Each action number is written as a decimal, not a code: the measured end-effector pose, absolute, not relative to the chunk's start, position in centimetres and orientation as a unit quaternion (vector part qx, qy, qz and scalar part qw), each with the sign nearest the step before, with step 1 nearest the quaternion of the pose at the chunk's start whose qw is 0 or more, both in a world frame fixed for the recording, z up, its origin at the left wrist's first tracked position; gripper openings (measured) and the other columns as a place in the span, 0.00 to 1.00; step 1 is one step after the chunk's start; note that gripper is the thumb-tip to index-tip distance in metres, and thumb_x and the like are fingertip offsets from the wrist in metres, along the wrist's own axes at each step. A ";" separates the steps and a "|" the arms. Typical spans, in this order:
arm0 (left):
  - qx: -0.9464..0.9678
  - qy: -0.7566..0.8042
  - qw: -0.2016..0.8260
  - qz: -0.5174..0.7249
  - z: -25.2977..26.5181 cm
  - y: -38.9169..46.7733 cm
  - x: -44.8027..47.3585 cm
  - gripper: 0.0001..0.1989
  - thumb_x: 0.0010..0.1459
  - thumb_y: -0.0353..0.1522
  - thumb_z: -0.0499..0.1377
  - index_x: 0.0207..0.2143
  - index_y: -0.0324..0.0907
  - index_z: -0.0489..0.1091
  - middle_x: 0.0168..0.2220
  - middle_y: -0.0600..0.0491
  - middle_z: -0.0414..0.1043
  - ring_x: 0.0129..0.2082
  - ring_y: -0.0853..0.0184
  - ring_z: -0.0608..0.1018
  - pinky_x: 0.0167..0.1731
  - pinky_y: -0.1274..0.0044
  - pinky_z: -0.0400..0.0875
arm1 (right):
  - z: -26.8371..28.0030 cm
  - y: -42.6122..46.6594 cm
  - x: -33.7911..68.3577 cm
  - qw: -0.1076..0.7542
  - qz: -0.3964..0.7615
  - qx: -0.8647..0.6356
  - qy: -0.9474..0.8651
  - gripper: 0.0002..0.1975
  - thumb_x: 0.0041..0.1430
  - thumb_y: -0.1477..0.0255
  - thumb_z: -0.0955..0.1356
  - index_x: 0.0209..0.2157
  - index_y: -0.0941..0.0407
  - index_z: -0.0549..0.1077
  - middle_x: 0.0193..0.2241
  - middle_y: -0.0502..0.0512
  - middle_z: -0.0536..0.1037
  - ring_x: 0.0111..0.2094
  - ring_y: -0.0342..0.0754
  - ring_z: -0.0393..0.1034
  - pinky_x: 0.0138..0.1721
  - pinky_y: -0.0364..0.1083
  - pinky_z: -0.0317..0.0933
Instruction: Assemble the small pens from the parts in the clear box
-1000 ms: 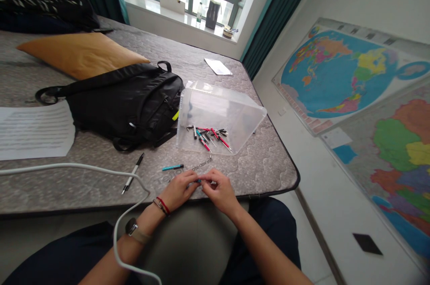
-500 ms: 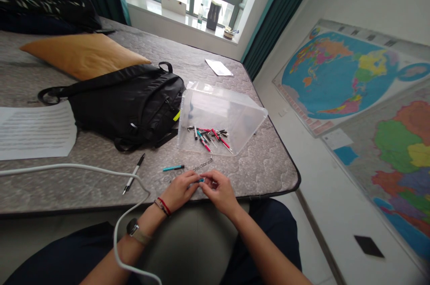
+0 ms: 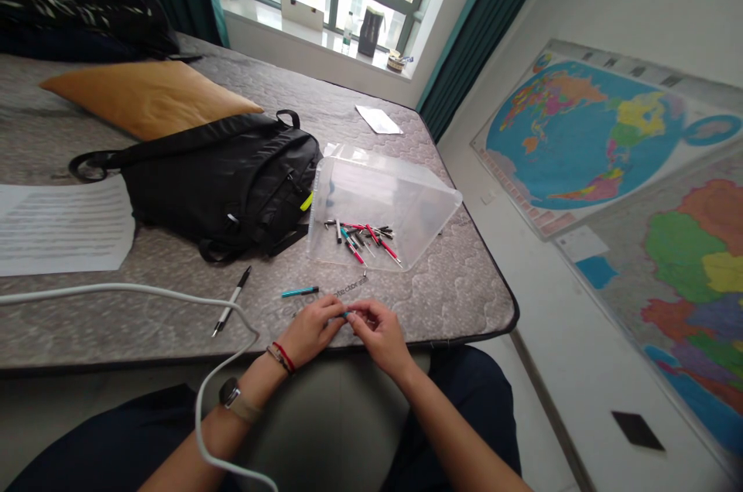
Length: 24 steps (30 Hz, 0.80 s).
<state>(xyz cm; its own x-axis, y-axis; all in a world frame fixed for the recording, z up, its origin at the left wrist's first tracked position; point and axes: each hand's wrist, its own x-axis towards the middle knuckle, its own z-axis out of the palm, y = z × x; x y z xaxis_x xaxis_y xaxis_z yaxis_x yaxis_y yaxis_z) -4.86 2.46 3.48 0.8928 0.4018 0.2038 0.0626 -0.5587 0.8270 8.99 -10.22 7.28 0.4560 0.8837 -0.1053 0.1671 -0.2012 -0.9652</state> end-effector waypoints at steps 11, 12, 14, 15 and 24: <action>0.864 0.131 0.449 0.185 3.4 2.6 -4.8 0.11 0.65 0.31 0.53 0.42 0.44 0.75 0.40 0.51 0.72 0.40 0.67 0.75 0.43 0.76 0.70 | 7.3 -9.9 9.0 0.493 0.348 -0.686 -0.407 0.09 0.60 0.63 0.70 0.38 0.52 0.80 0.33 0.53 0.77 0.31 0.47 0.69 0.33 0.45 0.63; 0.864 0.132 0.449 0.183 3.4 2.6 -4.8 0.11 0.65 0.31 0.53 0.42 0.44 0.74 0.40 0.51 0.72 0.40 0.67 0.75 0.43 0.76 0.70 | 7.4 -9.8 9.0 0.491 0.343 -0.688 -0.410 0.09 0.60 0.64 0.70 0.38 0.52 0.80 0.32 0.53 0.77 0.31 0.47 0.69 0.33 0.45 0.63; 0.864 0.133 0.450 0.180 3.5 2.6 -4.8 0.11 0.65 0.31 0.52 0.43 0.44 0.74 0.40 0.51 0.71 0.40 0.67 0.75 0.44 0.75 0.70 | 7.4 -9.9 9.0 0.488 0.335 -0.693 -0.412 0.09 0.60 0.64 0.70 0.38 0.52 0.80 0.32 0.53 0.77 0.30 0.47 0.68 0.33 0.45 0.62; 0.864 0.134 0.451 0.179 3.5 2.5 -4.8 0.11 0.66 0.32 0.52 0.44 0.44 0.74 0.41 0.51 0.71 0.41 0.67 0.75 0.44 0.75 0.70 | 7.4 -9.9 9.0 0.488 0.333 -0.694 -0.411 0.09 0.60 0.64 0.70 0.38 0.52 0.80 0.32 0.53 0.77 0.30 0.47 0.68 0.32 0.45 0.62; 0.864 0.129 0.453 0.177 3.1 2.5 -4.7 0.12 0.65 0.32 0.53 0.45 0.46 0.75 0.41 0.51 0.71 0.42 0.66 0.75 0.45 0.75 0.70 | 7.0 -10.6 9.2 0.473 0.331 -0.704 -0.414 0.10 0.61 0.64 0.69 0.38 0.53 0.80 0.30 0.52 0.77 0.29 0.46 0.68 0.30 0.44 0.61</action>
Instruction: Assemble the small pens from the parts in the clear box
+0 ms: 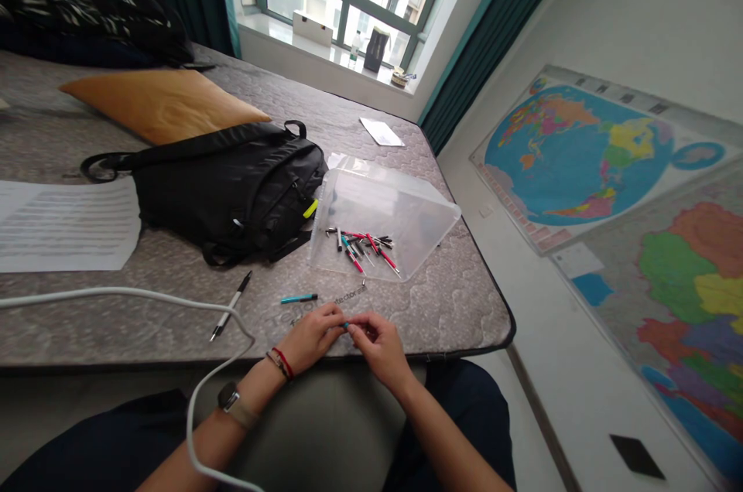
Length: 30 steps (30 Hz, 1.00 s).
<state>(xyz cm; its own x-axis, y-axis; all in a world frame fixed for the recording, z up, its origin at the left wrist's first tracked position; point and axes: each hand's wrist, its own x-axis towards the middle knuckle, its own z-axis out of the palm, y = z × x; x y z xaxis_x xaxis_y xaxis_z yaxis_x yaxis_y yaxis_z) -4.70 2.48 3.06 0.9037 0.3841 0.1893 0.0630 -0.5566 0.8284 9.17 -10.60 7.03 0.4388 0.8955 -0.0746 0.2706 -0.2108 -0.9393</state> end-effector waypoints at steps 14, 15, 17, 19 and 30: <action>0.866 0.132 0.449 0.177 2.8 2.4 -4.8 0.11 0.66 0.32 0.53 0.44 0.45 0.75 0.42 0.51 0.72 0.42 0.66 0.75 0.46 0.75 0.70 | 6.4 -9.8 9.3 0.447 0.307 -0.709 -0.451 0.14 0.66 0.62 0.64 0.38 0.55 0.78 0.30 0.52 0.79 0.29 0.45 0.70 0.31 0.42 0.63; 0.866 0.133 0.449 0.177 2.8 2.4 -4.8 0.11 0.66 0.32 0.54 0.44 0.45 0.74 0.43 0.51 0.72 0.43 0.66 0.75 0.47 0.75 0.70 | 6.3 -9.3 9.7 0.435 0.288 -0.715 -0.465 0.14 0.66 0.62 0.64 0.37 0.55 0.78 0.30 0.52 0.78 0.28 0.45 0.70 0.32 0.42 0.62; 0.865 0.137 0.448 0.179 2.8 2.4 -4.8 0.11 0.66 0.33 0.54 0.46 0.45 0.74 0.43 0.51 0.73 0.44 0.66 0.75 0.47 0.74 0.69 | 6.0 -7.9 11.1 0.396 0.224 -0.744 -0.489 0.14 0.66 0.63 0.64 0.34 0.55 0.78 0.28 0.52 0.78 0.28 0.45 0.70 0.33 0.43 0.61; 0.865 0.142 0.447 0.181 2.9 2.4 -4.8 0.11 0.66 0.34 0.54 0.46 0.45 0.74 0.43 0.51 0.73 0.43 0.66 0.76 0.47 0.75 0.69 | 5.5 -6.0 13.3 0.350 0.147 -0.786 -0.489 0.12 0.64 0.66 0.65 0.32 0.56 0.77 0.28 0.52 0.78 0.29 0.46 0.71 0.35 0.43 0.61; 0.870 0.153 0.435 0.174 2.9 2.7 -4.9 0.11 0.66 0.35 0.55 0.45 0.44 0.75 0.42 0.50 0.74 0.42 0.66 0.77 0.44 0.75 0.70 | 2.3 2.0 22.6 0.143 0.117 -0.896 -0.403 0.10 0.52 0.76 0.69 0.38 0.58 0.77 0.38 0.59 0.79 0.40 0.50 0.72 0.43 0.43 0.61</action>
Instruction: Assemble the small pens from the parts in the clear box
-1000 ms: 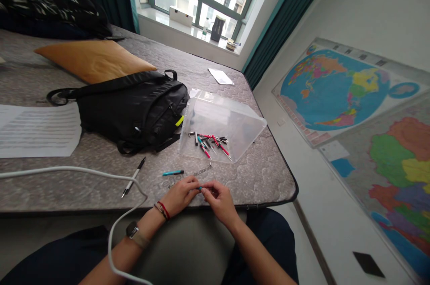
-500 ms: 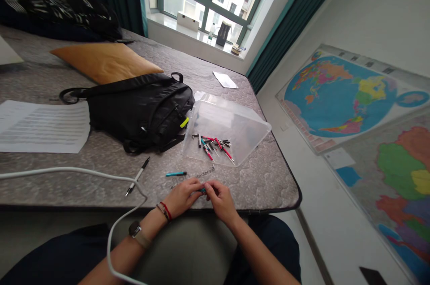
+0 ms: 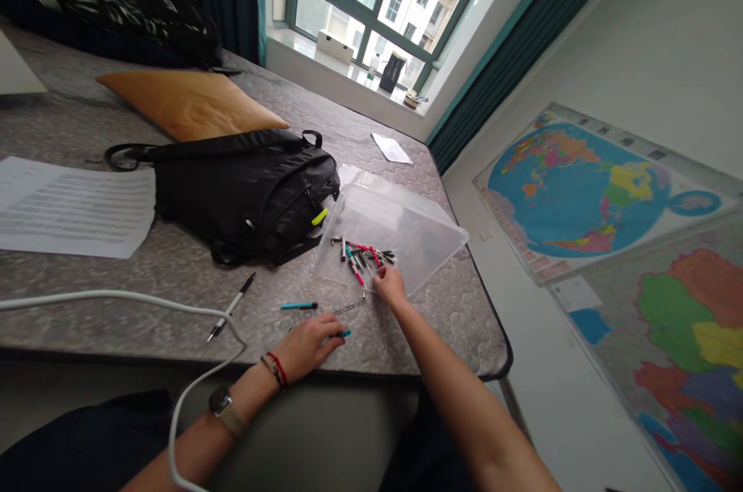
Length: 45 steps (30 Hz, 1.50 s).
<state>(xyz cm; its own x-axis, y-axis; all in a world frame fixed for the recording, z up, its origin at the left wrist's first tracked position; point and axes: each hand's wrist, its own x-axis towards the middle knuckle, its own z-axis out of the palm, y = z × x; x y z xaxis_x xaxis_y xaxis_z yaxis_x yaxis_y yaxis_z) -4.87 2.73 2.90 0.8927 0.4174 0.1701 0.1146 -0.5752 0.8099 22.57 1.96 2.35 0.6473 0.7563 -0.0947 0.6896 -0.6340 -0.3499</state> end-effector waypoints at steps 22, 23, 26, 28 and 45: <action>0.875 0.168 0.411 0.191 3.0 2.7 -4.8 0.11 0.68 0.35 0.51 0.39 0.42 0.72 0.38 0.52 0.73 0.38 0.67 0.76 0.41 0.76 0.69 | 2.5 -8.7 18.9 0.398 0.375 -0.756 -0.359 0.07 0.43 0.72 0.65 0.26 0.53 0.61 0.22 0.44 0.64 0.22 0.42 0.60 0.20 0.39 0.58; 0.874 0.170 0.412 0.194 2.9 2.7 -4.7 0.11 0.68 0.35 0.51 0.39 0.42 0.71 0.37 0.52 0.73 0.38 0.67 0.76 0.40 0.76 0.69 | 2.5 -9.5 18.4 0.408 0.395 -0.741 -0.359 0.07 0.43 0.72 0.65 0.26 0.53 0.61 0.22 0.44 0.64 0.22 0.42 0.59 0.19 0.39 0.58; 0.869 0.173 0.417 0.202 2.9 2.6 -4.7 0.12 0.68 0.35 0.49 0.39 0.42 0.71 0.37 0.52 0.73 0.37 0.67 0.76 0.40 0.76 0.70 | 2.7 -11.2 17.7 0.426 0.406 -0.730 -0.346 0.06 0.42 0.72 0.65 0.25 0.54 0.62 0.22 0.44 0.64 0.21 0.41 0.58 0.18 0.39 0.59; 0.866 0.168 0.423 0.209 3.1 2.6 -4.7 0.11 0.68 0.34 0.50 0.41 0.42 0.71 0.39 0.51 0.73 0.40 0.66 0.76 0.43 0.75 0.70 | 2.8 -12.0 17.6 0.439 0.404 -0.734 -0.325 0.06 0.42 0.71 0.65 0.27 0.54 0.66 0.22 0.43 0.63 0.21 0.41 0.57 0.18 0.39 0.60; 0.848 0.157 0.446 0.241 4.0 3.0 -5.1 0.14 0.67 0.29 0.48 0.47 0.43 0.72 0.44 0.49 0.74 0.45 0.65 0.76 0.49 0.74 0.70 | 4.1 -12.0 15.2 0.500 0.414 -0.703 -0.291 0.16 0.45 0.63 0.76 0.34 0.58 0.78 0.27 0.55 0.80 0.32 0.53 0.78 0.39 0.51 0.71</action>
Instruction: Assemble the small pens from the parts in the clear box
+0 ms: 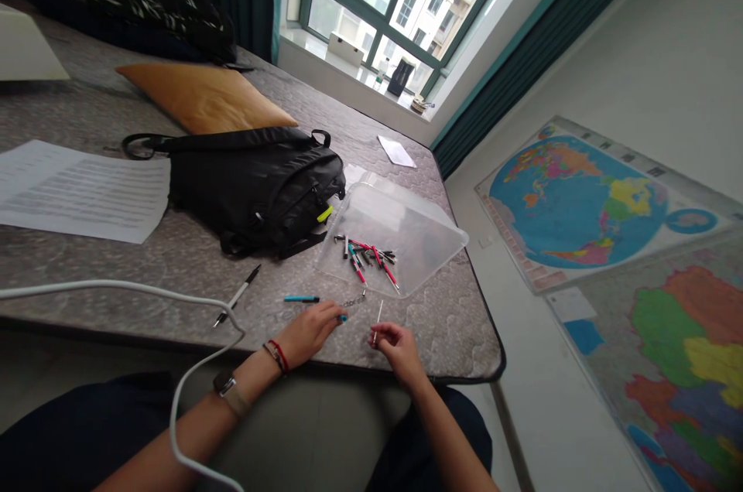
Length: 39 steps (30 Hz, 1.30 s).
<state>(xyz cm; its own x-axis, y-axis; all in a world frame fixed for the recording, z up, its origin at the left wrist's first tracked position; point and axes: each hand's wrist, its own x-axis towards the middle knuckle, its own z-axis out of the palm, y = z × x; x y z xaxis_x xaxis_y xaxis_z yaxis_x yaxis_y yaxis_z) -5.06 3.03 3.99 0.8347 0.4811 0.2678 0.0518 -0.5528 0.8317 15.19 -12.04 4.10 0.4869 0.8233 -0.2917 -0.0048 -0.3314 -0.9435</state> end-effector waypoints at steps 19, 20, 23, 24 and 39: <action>0.838 0.134 0.456 0.268 4.6 2.5 -5.2 0.14 0.67 0.29 0.48 0.49 0.44 0.71 0.46 0.49 0.73 0.46 0.66 0.74 0.51 0.73 0.69 | 14.8 -11.3 10.0 0.534 0.202 -0.667 -0.478 0.11 0.66 0.65 0.66 0.42 0.54 0.78 0.32 0.55 0.80 0.30 0.47 0.75 0.32 0.46 0.71; 0.837 0.131 0.456 0.271 4.7 2.5 -5.2 0.14 0.67 0.29 0.48 0.49 0.44 0.71 0.46 0.49 0.73 0.46 0.66 0.74 0.51 0.73 0.69 | 15.0 -11.3 9.7 0.526 0.194 -0.665 -0.494 0.11 0.66 0.65 0.66 0.42 0.54 0.78 0.33 0.55 0.80 0.31 0.47 0.75 0.33 0.46 0.71; 0.838 0.129 0.454 0.275 4.7 2.5 -5.2 0.14 0.66 0.28 0.49 0.48 0.44 0.71 0.45 0.49 0.74 0.45 0.66 0.75 0.50 0.72 0.70 | 15.4 -11.1 9.3 0.500 0.180 -0.660 -0.531 0.11 0.67 0.66 0.65 0.43 0.53 0.78 0.33 0.55 0.80 0.31 0.47 0.75 0.34 0.46 0.71; 0.838 0.129 0.453 0.275 4.8 2.6 -5.2 0.14 0.66 0.28 0.49 0.47 0.43 0.71 0.44 0.49 0.74 0.44 0.66 0.75 0.50 0.72 0.70 | 15.5 -11.0 9.2 0.492 0.176 -0.659 -0.541 0.10 0.67 0.67 0.65 0.43 0.53 0.78 0.32 0.55 0.80 0.32 0.47 0.75 0.35 0.46 0.71; 0.827 0.135 0.467 0.283 5.4 2.6 -5.3 0.12 0.68 0.32 0.49 0.47 0.44 0.70 0.44 0.50 0.73 0.46 0.66 0.75 0.49 0.75 0.69 | 15.0 -10.6 9.3 0.489 0.119 -0.683 -0.530 0.09 0.67 0.69 0.64 0.42 0.53 0.76 0.33 0.55 0.78 0.33 0.48 0.75 0.37 0.47 0.70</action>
